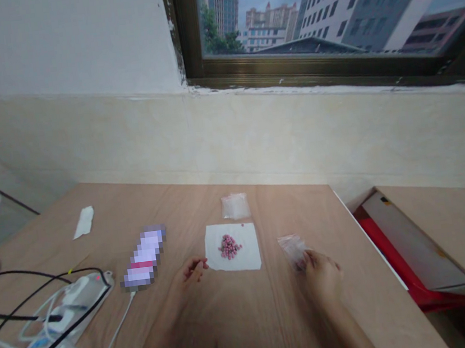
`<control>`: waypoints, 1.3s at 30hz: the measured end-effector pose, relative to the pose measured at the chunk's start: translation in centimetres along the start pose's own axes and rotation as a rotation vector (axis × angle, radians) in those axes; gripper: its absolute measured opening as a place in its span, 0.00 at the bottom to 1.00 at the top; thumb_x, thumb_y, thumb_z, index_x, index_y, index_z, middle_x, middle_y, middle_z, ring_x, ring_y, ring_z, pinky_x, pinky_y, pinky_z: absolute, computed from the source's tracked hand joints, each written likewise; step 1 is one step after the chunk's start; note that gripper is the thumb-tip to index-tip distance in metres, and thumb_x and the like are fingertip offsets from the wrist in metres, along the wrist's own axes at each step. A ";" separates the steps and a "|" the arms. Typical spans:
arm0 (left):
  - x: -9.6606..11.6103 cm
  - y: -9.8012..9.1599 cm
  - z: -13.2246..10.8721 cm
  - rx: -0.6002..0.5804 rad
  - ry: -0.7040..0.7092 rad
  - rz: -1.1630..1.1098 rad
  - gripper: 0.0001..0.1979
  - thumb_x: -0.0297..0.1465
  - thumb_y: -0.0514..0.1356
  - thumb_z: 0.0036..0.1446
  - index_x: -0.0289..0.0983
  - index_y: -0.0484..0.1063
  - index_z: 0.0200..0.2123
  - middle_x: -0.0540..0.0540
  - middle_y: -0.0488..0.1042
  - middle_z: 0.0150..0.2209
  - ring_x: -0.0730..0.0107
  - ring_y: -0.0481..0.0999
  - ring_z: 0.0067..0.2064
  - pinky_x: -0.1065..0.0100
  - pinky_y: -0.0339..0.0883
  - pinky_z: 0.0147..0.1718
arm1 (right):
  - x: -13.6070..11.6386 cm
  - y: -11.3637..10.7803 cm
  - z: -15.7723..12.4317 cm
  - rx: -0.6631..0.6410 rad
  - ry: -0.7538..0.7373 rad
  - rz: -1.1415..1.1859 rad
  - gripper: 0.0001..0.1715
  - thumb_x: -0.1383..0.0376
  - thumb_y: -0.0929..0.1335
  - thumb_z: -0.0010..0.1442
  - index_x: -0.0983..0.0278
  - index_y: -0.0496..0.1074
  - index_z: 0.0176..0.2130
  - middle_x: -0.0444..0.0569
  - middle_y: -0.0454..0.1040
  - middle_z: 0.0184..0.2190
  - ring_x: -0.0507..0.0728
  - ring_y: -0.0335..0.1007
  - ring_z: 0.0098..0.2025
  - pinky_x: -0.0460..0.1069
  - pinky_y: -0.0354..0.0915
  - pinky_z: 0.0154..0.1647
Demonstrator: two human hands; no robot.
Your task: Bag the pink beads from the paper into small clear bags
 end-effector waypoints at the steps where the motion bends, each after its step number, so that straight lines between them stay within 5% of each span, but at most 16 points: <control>1: 0.3 -0.1 -0.1 0.005 0.004 0.003 0.12 0.38 0.56 0.42 0.36 0.70 0.28 0.51 0.69 0.25 0.77 0.63 0.21 0.74 0.58 0.22 | 0.0 -0.8 0.2 0.054 0.011 0.008 0.20 0.63 0.56 0.53 0.70 0.71 0.33 0.58 0.72 0.29 0.62 0.65 0.32 0.54 0.54 0.36; 4: 1.1 0.0 -0.5 0.001 -0.016 0.017 0.12 0.38 0.57 0.42 0.36 0.70 0.28 0.50 0.70 0.26 0.75 0.66 0.23 0.73 0.59 0.23 | -0.6 -2.8 0.6 0.171 0.040 0.138 0.23 0.59 0.56 0.53 0.71 0.70 0.34 0.59 0.72 0.31 0.62 0.66 0.34 0.54 0.57 0.36; 6: 1.9 0.6 -0.6 -0.019 -0.021 0.044 0.13 0.39 0.56 0.42 0.36 0.70 0.29 0.49 0.72 0.27 0.72 0.68 0.25 0.72 0.61 0.23 | -2.0 -3.2 0.3 0.122 0.016 0.356 0.22 0.57 0.57 0.53 0.70 0.70 0.34 0.58 0.72 0.31 0.61 0.66 0.34 0.53 0.59 0.35; 13: 5.7 5.0 -1.6 -0.323 0.208 0.230 0.14 0.35 0.54 0.48 0.39 0.70 0.38 0.46 0.72 0.39 0.67 0.69 0.38 0.68 0.62 0.38 | -10.7 0.3 -3.3 -0.461 -0.164 0.883 0.18 0.57 0.58 0.54 0.66 0.68 0.28 0.49 0.69 0.26 0.54 0.66 0.30 0.47 0.64 0.27; 17: 5.2 5.3 -1.6 -0.389 0.205 0.241 0.09 0.34 0.54 0.48 0.36 0.72 0.29 0.48 0.72 0.30 0.70 0.70 0.34 0.70 0.62 0.34 | -12.4 0.7 -3.9 -0.502 -0.223 0.826 0.15 0.59 0.58 0.54 0.65 0.67 0.27 0.47 0.69 0.25 0.54 0.65 0.30 0.49 0.62 0.32; 23: 3.9 4.6 -1.8 -0.362 0.078 0.140 0.09 0.35 0.58 0.44 0.33 0.67 0.23 0.53 0.66 0.21 0.77 0.66 0.23 0.74 0.60 0.23 | -12.5 -0.8 -4.3 -0.193 -0.226 0.703 0.10 0.60 0.64 0.49 0.64 0.64 0.30 0.48 0.66 0.30 0.56 0.60 0.36 0.51 0.57 0.37; 29: 4.3 5.2 -2.2 -0.376 0.070 0.155 0.12 0.36 0.58 0.44 0.34 0.62 0.20 0.54 0.64 0.18 0.78 0.65 0.21 0.76 0.58 0.20 | -14.7 1.0 -5.6 -0.548 -0.307 0.778 0.11 0.62 0.60 0.53 0.65 0.64 0.24 0.44 0.64 0.22 0.50 0.58 0.26 0.45 0.55 0.27; 34: 4.9 5.2 -2.4 -0.381 0.062 0.142 0.12 0.37 0.56 0.46 0.34 0.61 0.19 0.55 0.62 0.16 0.79 0.63 0.19 0.76 0.57 0.18 | -15.1 0.8 -5.1 -0.570 -0.300 0.731 0.10 0.66 0.61 0.50 0.66 0.63 0.19 0.43 0.62 0.18 0.50 0.57 0.24 0.44 0.52 0.24; 39: 5.0 5.3 -3.0 -0.261 0.089 0.149 0.13 0.35 0.56 0.45 0.36 0.57 0.16 0.57 0.58 0.14 0.81 0.60 0.16 0.77 0.53 0.16 | -15.1 0.5 -5.6 -0.555 -0.241 0.685 0.08 0.68 0.61 0.47 0.65 0.62 0.18 0.43 0.61 0.17 0.50 0.56 0.22 0.44 0.51 0.22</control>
Point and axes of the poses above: each hand's wrist, its own z-axis towards the middle knuckle, its own y-axis out of the palm, x = y × z, the point moved 5 cm from there along z, towards the middle knuckle
